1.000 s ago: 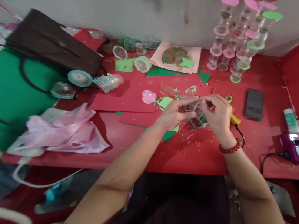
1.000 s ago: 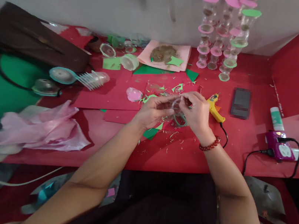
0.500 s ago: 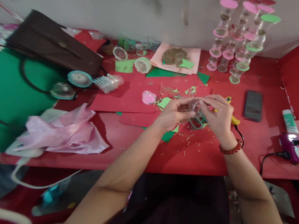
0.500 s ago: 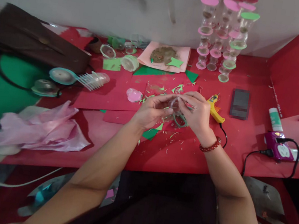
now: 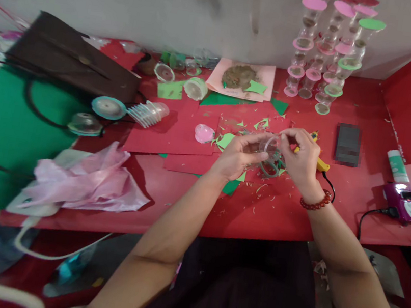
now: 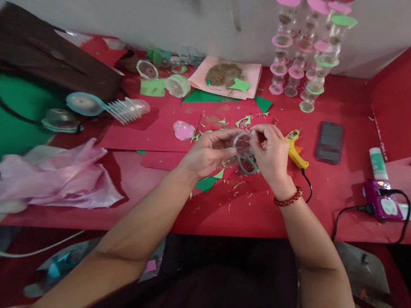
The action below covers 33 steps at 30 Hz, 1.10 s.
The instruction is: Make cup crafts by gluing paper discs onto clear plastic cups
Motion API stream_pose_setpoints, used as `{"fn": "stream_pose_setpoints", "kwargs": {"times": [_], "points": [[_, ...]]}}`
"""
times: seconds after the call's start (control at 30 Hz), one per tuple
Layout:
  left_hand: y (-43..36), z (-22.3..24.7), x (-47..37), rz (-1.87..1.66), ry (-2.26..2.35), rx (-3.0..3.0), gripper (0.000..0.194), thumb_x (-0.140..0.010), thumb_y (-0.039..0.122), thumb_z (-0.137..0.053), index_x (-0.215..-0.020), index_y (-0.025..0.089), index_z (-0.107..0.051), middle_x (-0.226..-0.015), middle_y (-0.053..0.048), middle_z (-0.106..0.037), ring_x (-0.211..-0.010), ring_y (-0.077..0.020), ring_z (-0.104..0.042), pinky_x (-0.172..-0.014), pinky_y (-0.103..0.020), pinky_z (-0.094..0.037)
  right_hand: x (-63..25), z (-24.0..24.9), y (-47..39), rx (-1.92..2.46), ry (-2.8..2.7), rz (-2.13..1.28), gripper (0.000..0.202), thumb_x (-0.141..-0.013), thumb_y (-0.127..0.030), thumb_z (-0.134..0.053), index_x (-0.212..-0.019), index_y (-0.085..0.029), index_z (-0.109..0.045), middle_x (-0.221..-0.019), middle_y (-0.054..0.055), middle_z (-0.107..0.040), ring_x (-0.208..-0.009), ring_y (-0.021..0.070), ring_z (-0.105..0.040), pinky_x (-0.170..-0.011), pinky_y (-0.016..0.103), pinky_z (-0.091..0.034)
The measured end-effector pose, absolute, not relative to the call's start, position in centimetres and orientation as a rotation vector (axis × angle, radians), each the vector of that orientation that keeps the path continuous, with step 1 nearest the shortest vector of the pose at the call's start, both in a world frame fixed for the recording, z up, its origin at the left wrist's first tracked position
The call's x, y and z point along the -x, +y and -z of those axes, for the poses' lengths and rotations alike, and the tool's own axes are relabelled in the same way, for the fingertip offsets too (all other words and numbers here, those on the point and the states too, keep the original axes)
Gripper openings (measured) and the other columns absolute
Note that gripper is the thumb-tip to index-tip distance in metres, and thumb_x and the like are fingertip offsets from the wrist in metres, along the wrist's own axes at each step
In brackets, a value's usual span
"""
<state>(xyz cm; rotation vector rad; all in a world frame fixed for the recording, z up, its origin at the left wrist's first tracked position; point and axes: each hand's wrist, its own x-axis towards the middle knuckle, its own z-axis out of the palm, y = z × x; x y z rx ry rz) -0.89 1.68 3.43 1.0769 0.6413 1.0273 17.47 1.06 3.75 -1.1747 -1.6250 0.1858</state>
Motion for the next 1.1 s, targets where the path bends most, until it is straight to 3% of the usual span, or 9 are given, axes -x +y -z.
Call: {"fn": "stream_pose_setpoints", "kwargs": {"times": [0.2,0.37,0.53,0.77,0.93,1.1], "points": [[1.5,-4.1,1.1,-1.079,0.586,-1.055,0.044,-0.07,0.029,-0.095,-0.111,0.025,-0.08,-0.124,-0.006,-0.08,-0.125,-0.028,-0.072,-0.114,-0.047,-0.055,-17.7,-3.5,1.4,1.189,-1.417,-0.373,0.029,-0.109,-0.034,-0.042,-0.085,-0.027,-0.057,-0.069,-0.002,-0.058,-0.06,0.0136,-0.057,-0.06,0.028,-0.051],[1.6,-4.0,1.1,-1.045,0.615,-1.073,0.046,-0.069,0.031,-0.096,-0.11,0.024,-0.078,-0.12,-0.008,-0.08,-0.129,-0.0318,-0.069,-0.112,-0.049,-0.056,-17.4,-4.3,0.8,1.124,-1.618,-0.351,0.015,-0.101,-0.037,-0.065,-0.11,-0.028,-0.073,-0.107,0.005,-0.073,-0.089,0.0174,-0.068,-0.077,0.033,-0.059],[1.4,-3.8,0.9,-0.986,0.63,-1.056,0.047,-0.071,0.042,-0.095,-0.112,0.025,-0.079,-0.116,-0.007,-0.08,-0.112,-0.0276,-0.075,-0.101,-0.044,-0.059,-17.2,-4.4,0.5,1.138,-1.598,-0.345,0.013,-0.096,-0.025,-0.069,-0.092,-0.029,-0.081,-0.087,0.0,-0.076,-0.083,0.0181,-0.069,-0.08,0.036,-0.059],[1.3,-3.5,0.3,-1.016,0.682,-1.029,0.046,-0.068,0.045,-0.097,-0.104,0.022,-0.079,-0.106,-0.004,-0.079,-0.098,-0.0207,-0.073,-0.09,-0.036,-0.059,-17.3,-4.6,0.4,1.099,-1.592,-0.459,0.019,-0.093,-0.017,-0.064,-0.078,-0.024,-0.074,-0.084,0.001,-0.073,-0.079,0.016,-0.066,-0.077,0.033,-0.055],[1.2,-3.6,0.0,-0.997,0.684,-1.035,0.046,-0.068,0.043,-0.097,-0.105,0.023,-0.078,-0.108,-0.004,-0.078,-0.097,-0.0194,-0.073,-0.092,-0.035,-0.058,-17.0,-4.5,0.4,1.098,-1.414,-0.778,0.013,-0.091,-0.025,-0.063,-0.079,-0.022,-0.066,-0.079,0.0,-0.065,-0.074,0.0141,-0.058,-0.075,0.032,-0.05],[1.0,-3.5,-0.3,-1.009,0.685,-1.041,0.048,-0.066,0.045,-0.099,-0.103,0.023,-0.078,-0.103,-0.002,-0.077,-0.093,-0.016,-0.071,-0.089,-0.031,-0.057,-16.5,-3.9,0.5,1.1,-1.264,-0.923,0.02,-0.091,-0.036,-0.064,-0.077,-0.023,-0.059,-0.074,-0.002,-0.057,-0.07,0.013,-0.051,-0.072,0.031,-0.047]]}}
